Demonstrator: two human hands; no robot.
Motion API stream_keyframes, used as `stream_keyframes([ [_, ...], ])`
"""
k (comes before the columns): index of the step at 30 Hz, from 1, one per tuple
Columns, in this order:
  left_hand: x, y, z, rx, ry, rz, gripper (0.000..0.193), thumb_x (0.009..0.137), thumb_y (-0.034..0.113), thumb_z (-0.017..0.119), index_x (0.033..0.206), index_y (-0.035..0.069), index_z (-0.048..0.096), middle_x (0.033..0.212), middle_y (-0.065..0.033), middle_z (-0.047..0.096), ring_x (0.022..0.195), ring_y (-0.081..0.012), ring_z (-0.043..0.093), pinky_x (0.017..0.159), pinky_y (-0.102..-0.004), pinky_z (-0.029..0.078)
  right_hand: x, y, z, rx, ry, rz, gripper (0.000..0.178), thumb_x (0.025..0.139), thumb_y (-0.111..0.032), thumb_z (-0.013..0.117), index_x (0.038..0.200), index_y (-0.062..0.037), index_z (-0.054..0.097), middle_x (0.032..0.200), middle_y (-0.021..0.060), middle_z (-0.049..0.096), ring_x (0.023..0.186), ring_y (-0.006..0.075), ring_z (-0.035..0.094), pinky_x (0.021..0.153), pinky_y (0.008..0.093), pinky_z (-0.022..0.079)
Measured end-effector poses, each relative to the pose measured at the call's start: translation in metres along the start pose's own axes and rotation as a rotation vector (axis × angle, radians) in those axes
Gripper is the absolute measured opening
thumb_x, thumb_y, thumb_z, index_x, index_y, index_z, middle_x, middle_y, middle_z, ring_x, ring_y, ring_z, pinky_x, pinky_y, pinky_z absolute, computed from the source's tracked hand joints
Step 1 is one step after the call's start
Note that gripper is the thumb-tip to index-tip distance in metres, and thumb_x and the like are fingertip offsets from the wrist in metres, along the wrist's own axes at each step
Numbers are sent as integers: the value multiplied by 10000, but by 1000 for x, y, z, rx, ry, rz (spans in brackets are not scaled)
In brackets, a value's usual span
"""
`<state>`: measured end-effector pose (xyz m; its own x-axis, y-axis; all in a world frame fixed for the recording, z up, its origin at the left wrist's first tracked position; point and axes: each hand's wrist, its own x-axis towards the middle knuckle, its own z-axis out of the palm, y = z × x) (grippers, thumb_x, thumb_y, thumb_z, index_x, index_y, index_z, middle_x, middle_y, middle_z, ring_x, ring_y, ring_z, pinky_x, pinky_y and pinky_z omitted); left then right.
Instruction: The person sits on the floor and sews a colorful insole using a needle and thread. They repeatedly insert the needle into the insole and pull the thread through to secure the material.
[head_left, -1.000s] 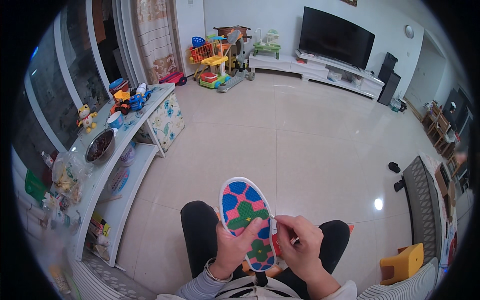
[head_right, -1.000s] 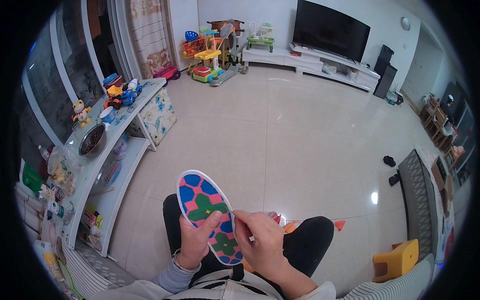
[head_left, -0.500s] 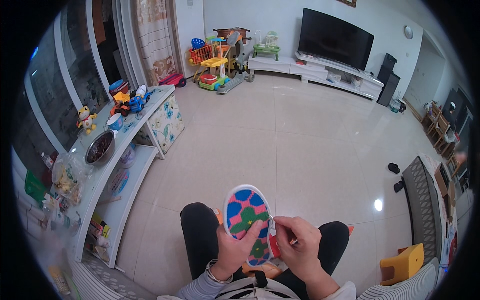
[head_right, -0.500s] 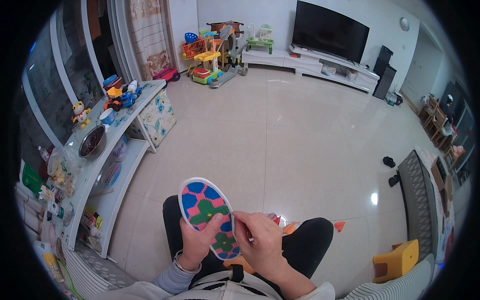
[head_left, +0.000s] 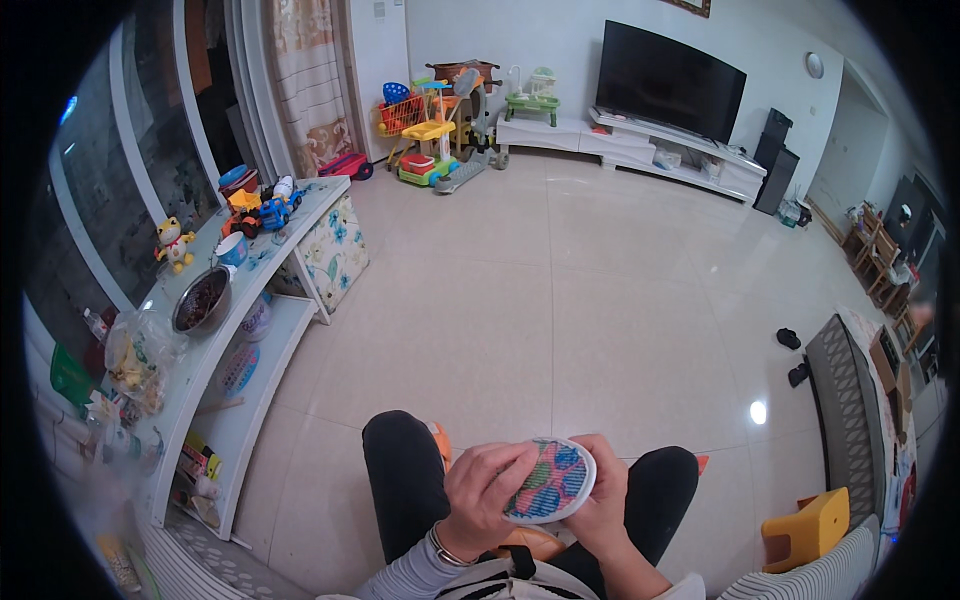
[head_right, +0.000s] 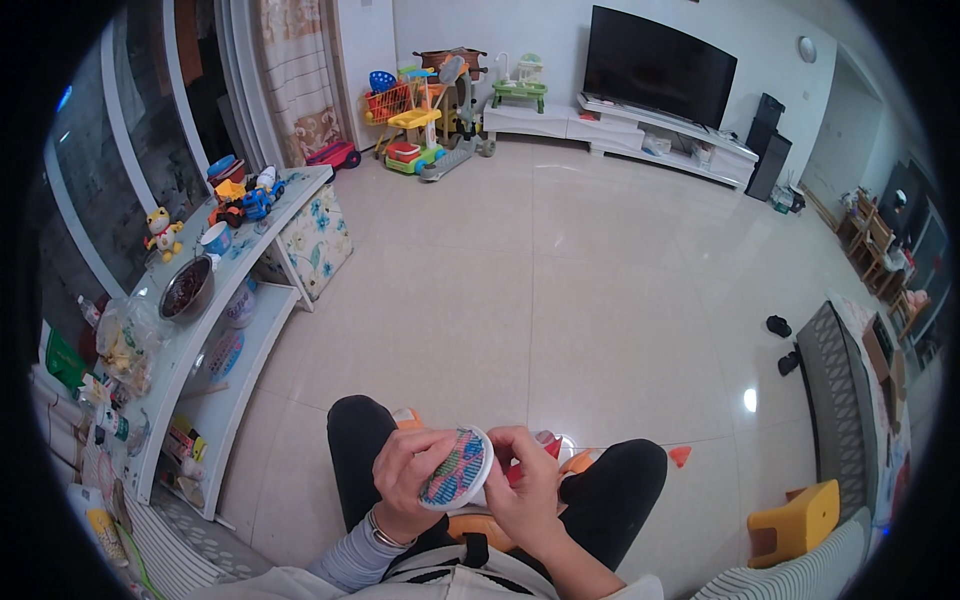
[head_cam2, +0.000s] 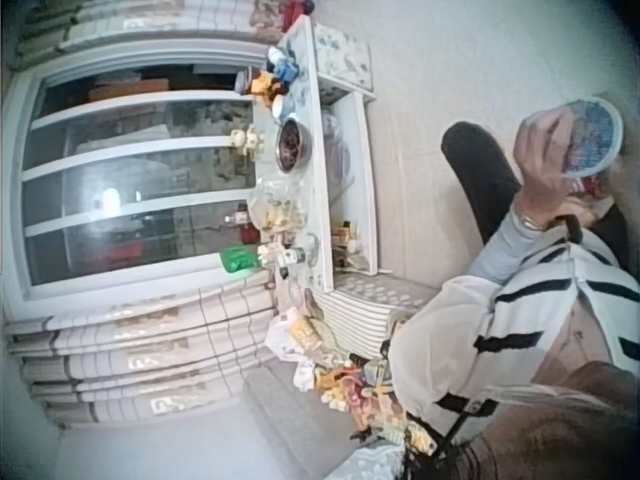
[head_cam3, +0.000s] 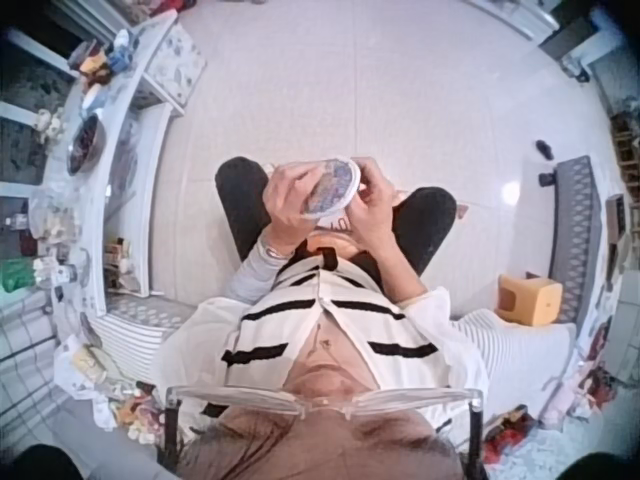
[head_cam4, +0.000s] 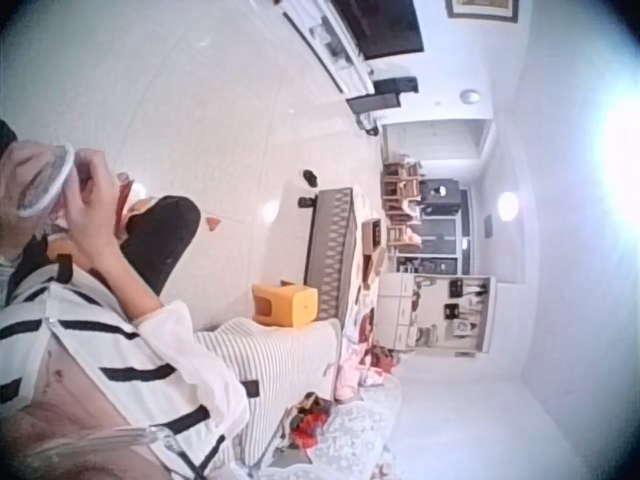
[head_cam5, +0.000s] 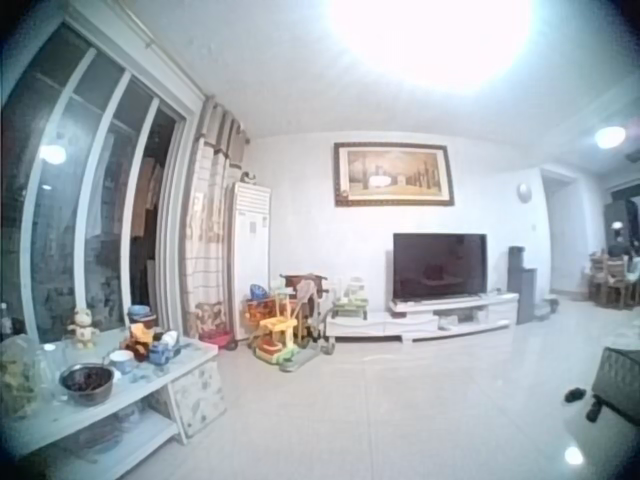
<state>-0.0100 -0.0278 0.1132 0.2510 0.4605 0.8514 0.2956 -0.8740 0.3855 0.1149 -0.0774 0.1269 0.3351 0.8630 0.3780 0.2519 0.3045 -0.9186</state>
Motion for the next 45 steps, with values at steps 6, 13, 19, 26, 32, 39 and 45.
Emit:
stream_keyframes([
  [6,-1,3,6,-195,-34,-114,365,638,42,700,986,37,589,897,-104,598,773,-250,594,656,-325,492,-1,2,-13,40,-87,64,45,794,13,561,836,26,562,734,48,570,620,75,510,548,209,401],
  [13,1,6,0,-830,-133,-813,253,774,103,672,983,-17,595,887,-79,658,759,-118,629,674,-235,510,15,6,-27,683,-173,602,158,867,-102,530,940,28,581,867,75,591,774,116,554,725,245,447],
  [19,-3,0,2,-963,-182,-896,242,770,102,676,975,-3,603,870,-72,659,755,-114,626,666,-230,510,16,24,-22,1128,-285,837,280,850,-151,565,1053,41,538,1030,142,582,885,186,576,805,334,474],
  [26,-4,-1,5,-1126,-161,-954,251,770,87,674,998,14,597,886,-63,653,775,-112,624,666,-231,517,17,47,-20,1269,26,990,137,847,-100,553,881,33,556,898,122,597,874,209,577,763,329,497],
  [32,-7,-4,6,-1428,-125,-1083,276,784,41,646,1040,13,545,946,-76,631,813,-140,627,698,-267,539,22,50,-22,1684,-166,831,79,848,-18,514,883,52,522,805,117,574,803,185,597,728,289,520],
  [39,-4,-2,-2,-1619,-95,-1111,292,787,0,599,1062,28,505,950,-92,614,879,-193,617,772,-326,525,32,58,-36,1619,208,830,108,835,36,508,942,35,493,757,62,520,651,126,521,569,198,465],
  [45,-4,-4,-4,-1676,-46,-1149,247,796,36,603,1027,29,517,908,-117,614,830,-209,602,748,-339,511,32,96,-78,1732,309,728,191,796,100,503,970,28,533,787,78,544,659,120,516,570,185,453],
])
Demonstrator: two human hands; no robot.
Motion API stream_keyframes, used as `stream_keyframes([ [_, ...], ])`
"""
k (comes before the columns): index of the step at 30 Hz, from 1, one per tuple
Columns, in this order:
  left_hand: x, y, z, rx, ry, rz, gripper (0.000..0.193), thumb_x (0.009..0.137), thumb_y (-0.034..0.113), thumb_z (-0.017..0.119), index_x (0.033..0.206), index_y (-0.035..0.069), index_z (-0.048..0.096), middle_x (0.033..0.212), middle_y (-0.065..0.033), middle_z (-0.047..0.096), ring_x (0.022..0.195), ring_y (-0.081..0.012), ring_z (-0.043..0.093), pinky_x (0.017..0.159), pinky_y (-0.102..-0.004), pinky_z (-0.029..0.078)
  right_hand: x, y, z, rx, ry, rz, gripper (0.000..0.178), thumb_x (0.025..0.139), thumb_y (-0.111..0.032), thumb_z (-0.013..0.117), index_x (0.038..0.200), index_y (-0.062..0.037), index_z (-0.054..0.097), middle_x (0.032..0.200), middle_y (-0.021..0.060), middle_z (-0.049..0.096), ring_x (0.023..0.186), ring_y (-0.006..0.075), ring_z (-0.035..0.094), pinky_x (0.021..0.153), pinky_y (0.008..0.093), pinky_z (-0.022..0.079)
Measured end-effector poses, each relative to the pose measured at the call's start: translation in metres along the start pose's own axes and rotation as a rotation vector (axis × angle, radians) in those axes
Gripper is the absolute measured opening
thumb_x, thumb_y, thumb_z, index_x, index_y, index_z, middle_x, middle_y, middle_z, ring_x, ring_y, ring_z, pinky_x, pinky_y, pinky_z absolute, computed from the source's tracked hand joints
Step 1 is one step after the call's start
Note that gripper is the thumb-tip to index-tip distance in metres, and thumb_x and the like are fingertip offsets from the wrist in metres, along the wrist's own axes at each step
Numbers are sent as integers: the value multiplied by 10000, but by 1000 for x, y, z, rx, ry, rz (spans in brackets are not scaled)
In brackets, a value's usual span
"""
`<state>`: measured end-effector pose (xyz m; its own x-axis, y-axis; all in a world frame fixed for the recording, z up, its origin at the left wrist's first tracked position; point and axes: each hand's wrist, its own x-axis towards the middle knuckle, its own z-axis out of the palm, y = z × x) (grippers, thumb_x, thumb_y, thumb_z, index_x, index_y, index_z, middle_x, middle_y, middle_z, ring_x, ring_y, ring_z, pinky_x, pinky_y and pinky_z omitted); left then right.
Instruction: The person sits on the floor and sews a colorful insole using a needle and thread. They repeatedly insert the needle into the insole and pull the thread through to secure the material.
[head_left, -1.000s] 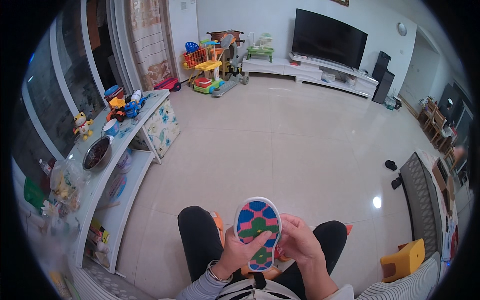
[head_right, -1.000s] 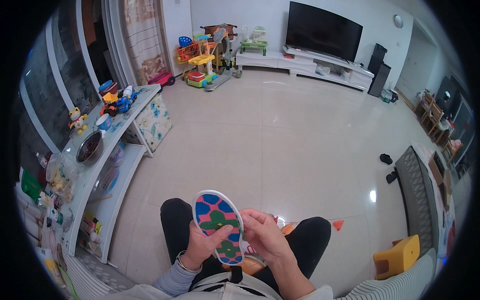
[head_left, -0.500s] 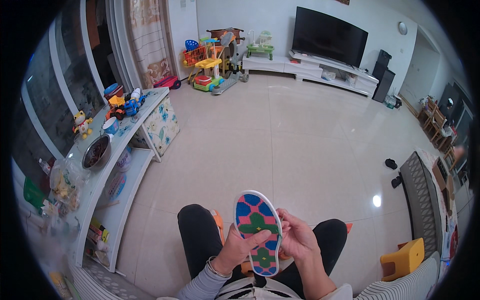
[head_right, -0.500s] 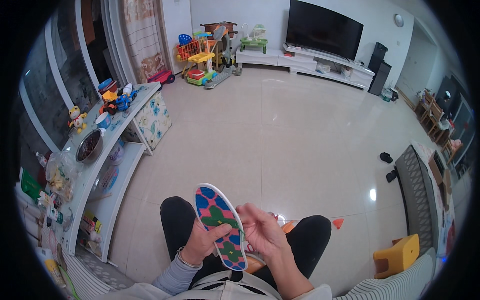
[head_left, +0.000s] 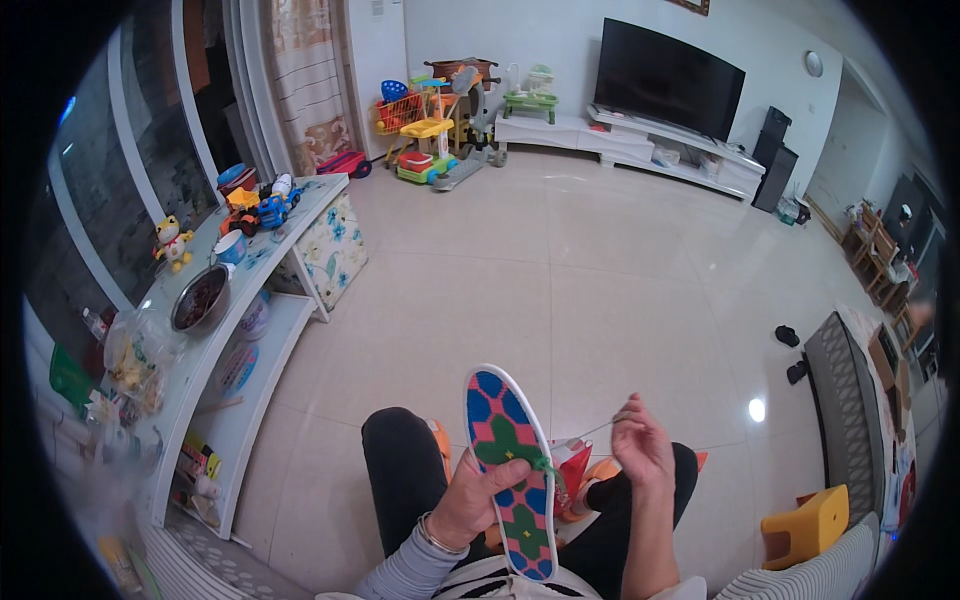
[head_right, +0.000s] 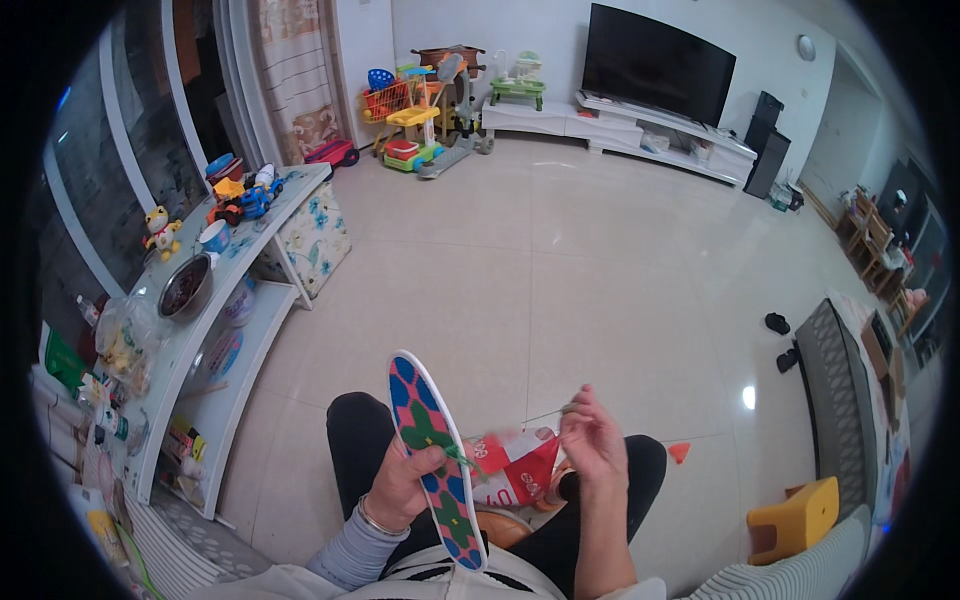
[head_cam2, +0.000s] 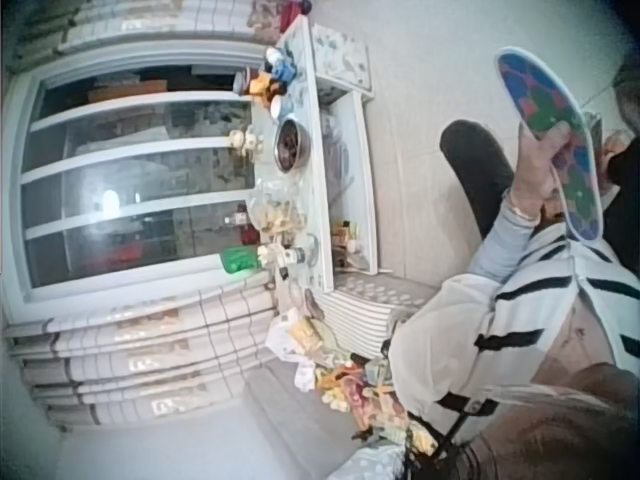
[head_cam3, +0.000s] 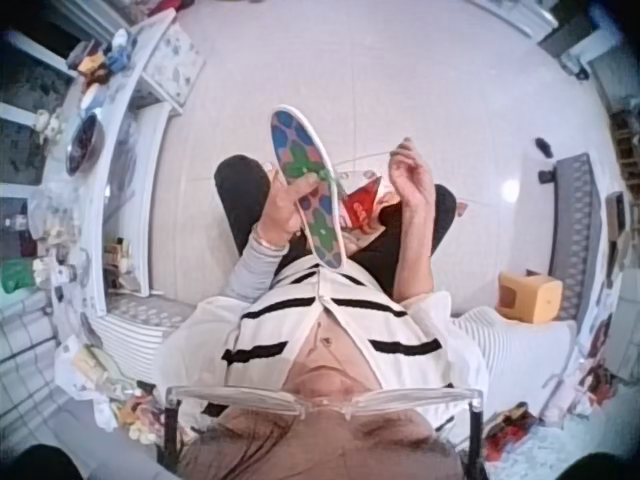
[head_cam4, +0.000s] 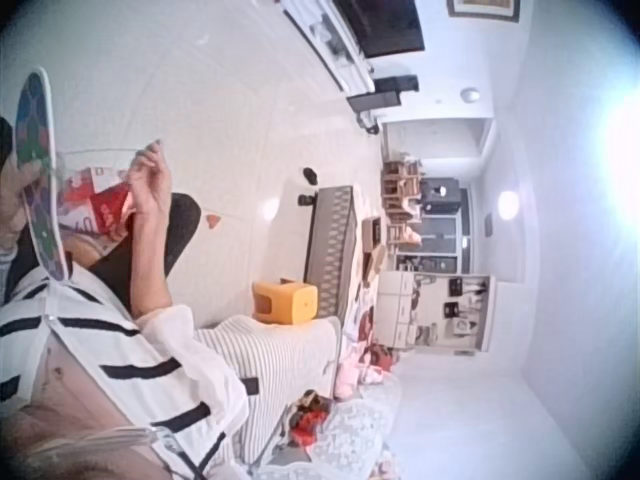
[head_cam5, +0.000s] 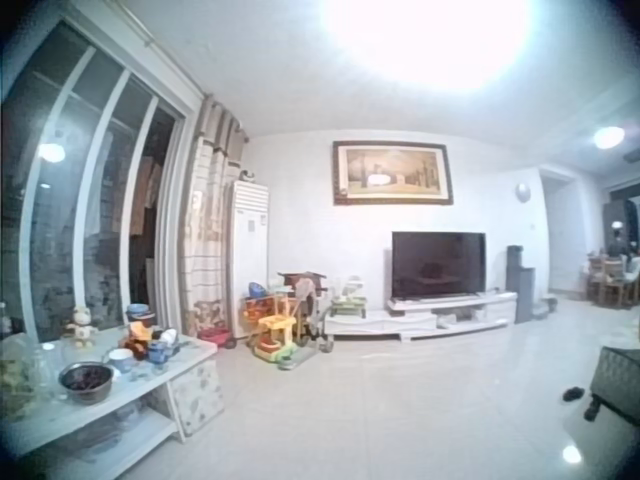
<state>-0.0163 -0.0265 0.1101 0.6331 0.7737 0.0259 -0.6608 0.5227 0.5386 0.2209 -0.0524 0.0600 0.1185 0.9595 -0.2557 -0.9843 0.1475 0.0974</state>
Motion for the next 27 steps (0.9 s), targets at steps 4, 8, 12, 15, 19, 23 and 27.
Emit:
stream_keyframes([
  [4,0,-1,0,15,69,43,188,804,94,611,966,28,542,840,-121,609,737,-193,547,683,-322,462,3,-52,-21,-113,-66,-291,204,816,68,501,1011,13,484,787,72,531,661,125,520,603,218,452],
  [8,0,3,-1,1,92,53,180,798,140,630,915,22,559,790,-115,597,694,-185,507,647,-305,431,-6,-110,-41,-183,-42,-525,177,839,39,503,1013,19,482,797,82,525,658,130,512,594,218,452],
  [12,0,6,-1,-5,111,70,190,801,152,628,910,11,562,772,-119,589,685,-184,506,639,-298,429,-27,-155,-52,-142,-27,-674,195,825,69,499,1014,24,489,808,84,523,651,127,502,574,204,442],
  [15,2,7,-4,-1,104,87,204,803,156,626,923,4,562,780,-118,582,683,-173,506,635,-288,428,-42,-187,-65,-147,57,-786,188,827,67,498,1010,26,488,815,86,521,627,121,494,559,202,432],
  [19,4,8,-3,-77,121,124,230,803,144,625,976,12,551,879,-100,561,736,-148,502,632,-268,422,-63,-224,-91,-153,82,-848,166,836,53,494,1001,32,486,806,84,520,616,112,487,551,195,425],
  [23,6,11,3,-147,144,126,250,805,113,614,1024,26,530,994,-82,526,794,-133,488,629,-258,416,-70,-236,-103,-129,139,-891,193,803,88,505,988,31,496,788,73,528,604,106,489,543,189,431],
  [27,6,9,0,-179,133,112,245,804,91,607,1025,20,527,967,-78,544,781,-130,486,630,-262,421,-72,-238,-108,-121,177,-904,199,796,94,506,983,27,502,779,72,533,605,106,496,540,188,438],
])
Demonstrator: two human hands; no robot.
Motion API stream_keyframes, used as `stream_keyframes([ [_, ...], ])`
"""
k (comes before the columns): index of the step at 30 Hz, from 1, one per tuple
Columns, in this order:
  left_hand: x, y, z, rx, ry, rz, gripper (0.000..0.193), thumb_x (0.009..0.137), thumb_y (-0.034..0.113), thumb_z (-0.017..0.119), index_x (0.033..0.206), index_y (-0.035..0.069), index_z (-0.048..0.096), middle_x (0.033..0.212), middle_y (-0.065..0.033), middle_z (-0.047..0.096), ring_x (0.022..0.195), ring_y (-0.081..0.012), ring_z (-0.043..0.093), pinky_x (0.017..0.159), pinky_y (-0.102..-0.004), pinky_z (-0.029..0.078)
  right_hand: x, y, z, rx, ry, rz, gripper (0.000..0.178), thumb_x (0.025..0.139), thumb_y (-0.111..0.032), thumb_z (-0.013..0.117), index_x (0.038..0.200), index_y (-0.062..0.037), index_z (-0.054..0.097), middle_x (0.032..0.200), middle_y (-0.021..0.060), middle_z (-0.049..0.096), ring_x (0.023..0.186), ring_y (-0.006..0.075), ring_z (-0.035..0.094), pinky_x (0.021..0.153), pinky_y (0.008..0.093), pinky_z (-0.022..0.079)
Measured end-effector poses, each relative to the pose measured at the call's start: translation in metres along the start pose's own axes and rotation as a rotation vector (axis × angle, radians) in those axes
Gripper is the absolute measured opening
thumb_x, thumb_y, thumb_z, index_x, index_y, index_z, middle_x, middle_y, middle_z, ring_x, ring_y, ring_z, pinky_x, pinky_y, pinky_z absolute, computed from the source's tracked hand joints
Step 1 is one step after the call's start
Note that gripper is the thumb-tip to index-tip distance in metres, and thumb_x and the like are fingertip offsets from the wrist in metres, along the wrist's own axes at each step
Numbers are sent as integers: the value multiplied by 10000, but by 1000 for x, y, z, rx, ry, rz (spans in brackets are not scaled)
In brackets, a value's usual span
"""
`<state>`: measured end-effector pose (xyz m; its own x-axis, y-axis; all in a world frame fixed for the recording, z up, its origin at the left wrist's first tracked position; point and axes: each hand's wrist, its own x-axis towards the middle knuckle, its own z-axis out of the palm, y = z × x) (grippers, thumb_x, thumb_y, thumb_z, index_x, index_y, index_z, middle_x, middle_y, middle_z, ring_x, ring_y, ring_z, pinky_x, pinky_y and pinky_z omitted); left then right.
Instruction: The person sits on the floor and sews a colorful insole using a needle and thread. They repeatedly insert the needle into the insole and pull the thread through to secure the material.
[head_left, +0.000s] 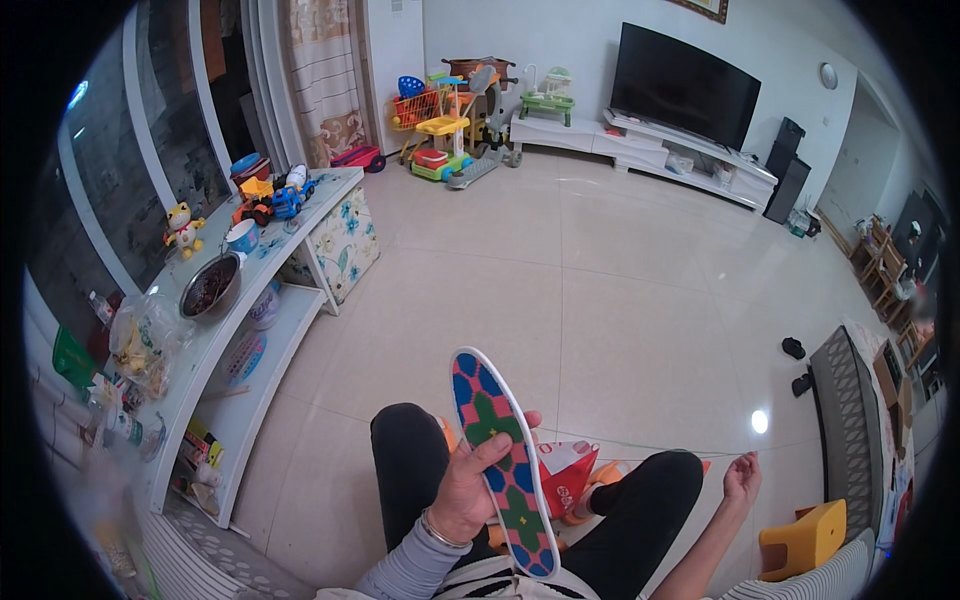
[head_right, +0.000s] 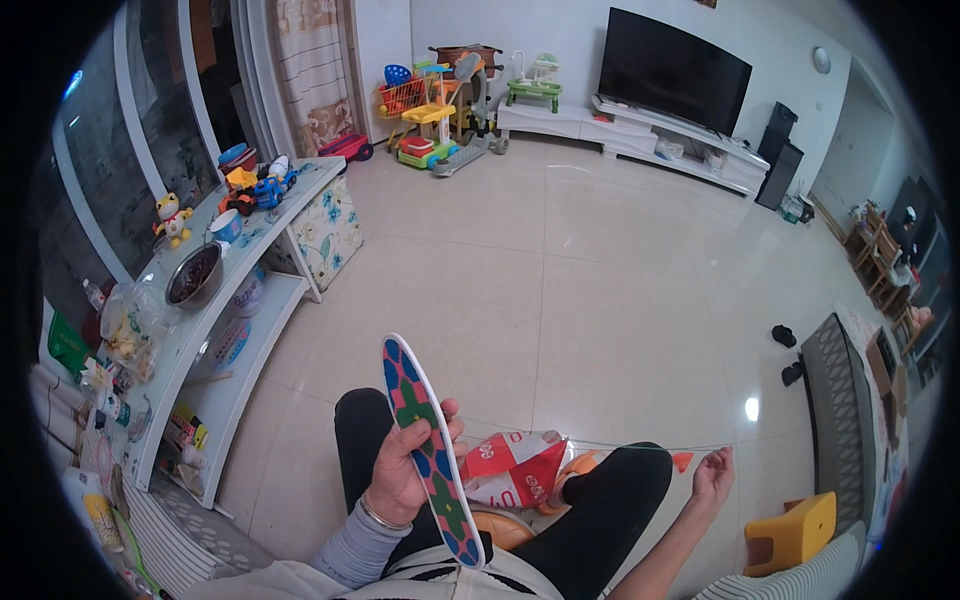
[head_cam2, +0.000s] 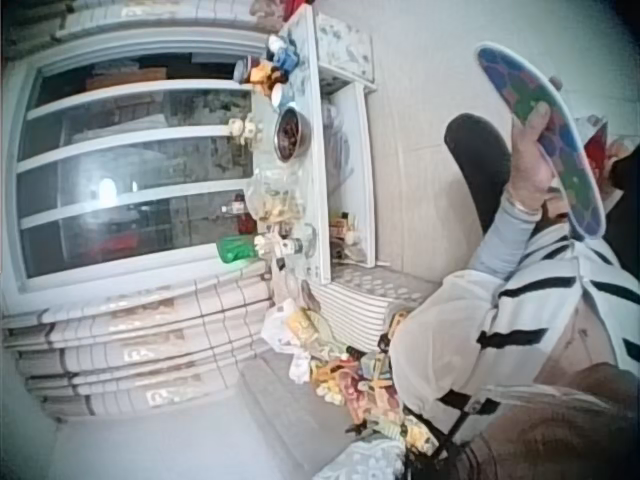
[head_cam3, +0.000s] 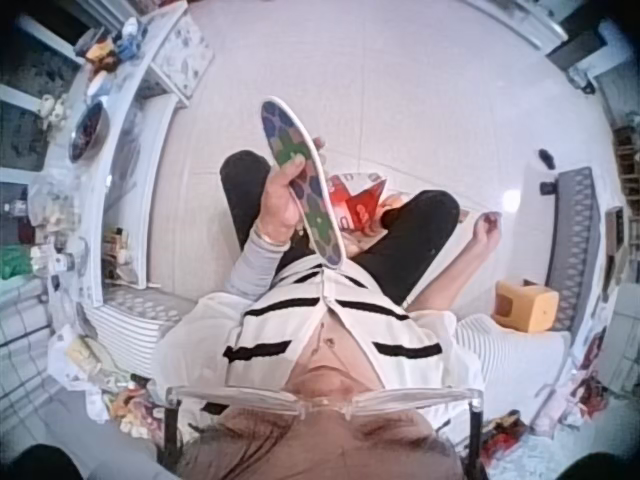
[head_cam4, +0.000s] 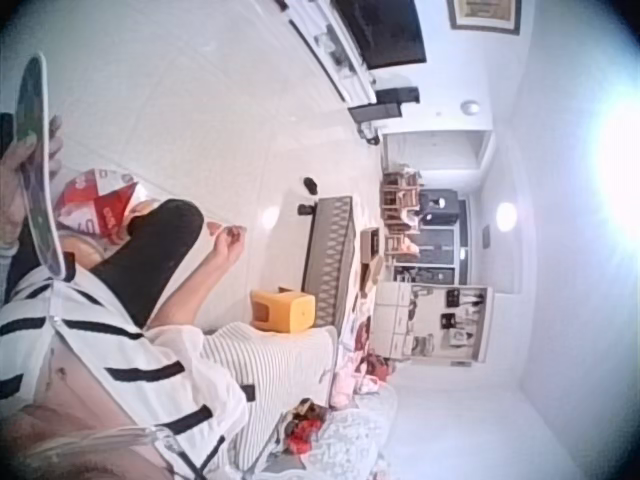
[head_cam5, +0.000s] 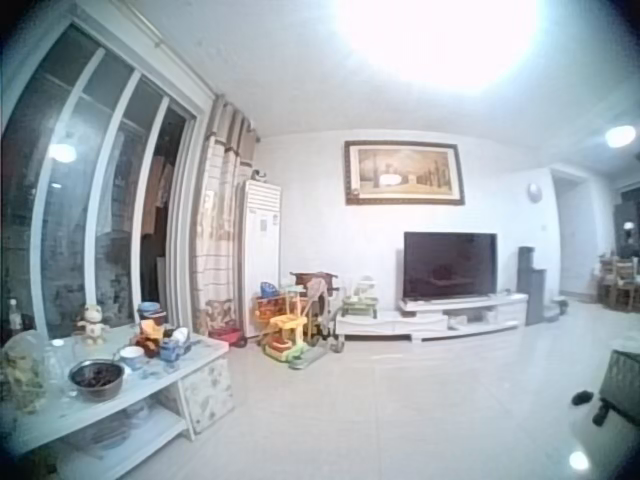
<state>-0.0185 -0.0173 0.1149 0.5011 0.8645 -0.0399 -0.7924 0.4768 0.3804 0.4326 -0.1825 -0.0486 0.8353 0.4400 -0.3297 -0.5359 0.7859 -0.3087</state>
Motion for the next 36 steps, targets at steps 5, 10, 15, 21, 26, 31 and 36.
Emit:
stream_keyframes([
  [5,-1,-1,2,104,32,5,222,808,59,583,1020,27,526,893,-71,581,776,-153,564,666,-273,491,-7,12,8,-127,-40,-53,159,862,-29,513,1018,4,511,787,57,549,619,91,497,540,184,425],
  [10,-3,-5,13,313,80,64,226,812,35,564,1032,31,515,909,-70,597,809,-156,612,712,-277,523,-133,97,122,-444,-506,-8,168,889,-91,506,1048,-37,501,696,0,452,594,53,407,488,162,360],
  [15,-5,-8,17,482,68,82,232,810,33,567,1035,26,515,918,-65,605,822,-135,606,716,-270,518,-211,160,155,-880,-770,92,104,817,19,511,890,14,585,721,25,515,607,85,436,550,209,353],
  [21,-6,-16,13,451,55,105,227,801,19,613,1022,11,560,922,-56,631,779,-111,622,683,-238,524,-236,205,153,-814,-903,339,61,864,-48,499,872,-14,548,806,22,526,706,85,494,643,211,410],
  [26,-5,-19,12,455,55,106,206,803,14,611,1007,16,577,910,-45,634,767,-100,619,669,-227,516,-247,214,154,-663,-867,524,88,898,-101,497,918,-24,535,781,-12,505,707,48,454,644,172,386],
  [31,-6,-20,12,451,48,89,204,806,22,613,1007,18,579,904,-43,634,764,-98,618,666,-226,517,-249,215,155,-655,-864,542,88,902,-98,491,921,-25,536,778,-16,513,695,32,458,624,156,384],
  [36,-6,-21,11,449,43,96,201,807,31,616,1005,19,580,901,-43,635,758,-101,619,656,-228,519,-250,216,155,-673,-868,552,86,907,-98,483,924,-31,535,794,-16,531,675,24,476,585,145,390],
])
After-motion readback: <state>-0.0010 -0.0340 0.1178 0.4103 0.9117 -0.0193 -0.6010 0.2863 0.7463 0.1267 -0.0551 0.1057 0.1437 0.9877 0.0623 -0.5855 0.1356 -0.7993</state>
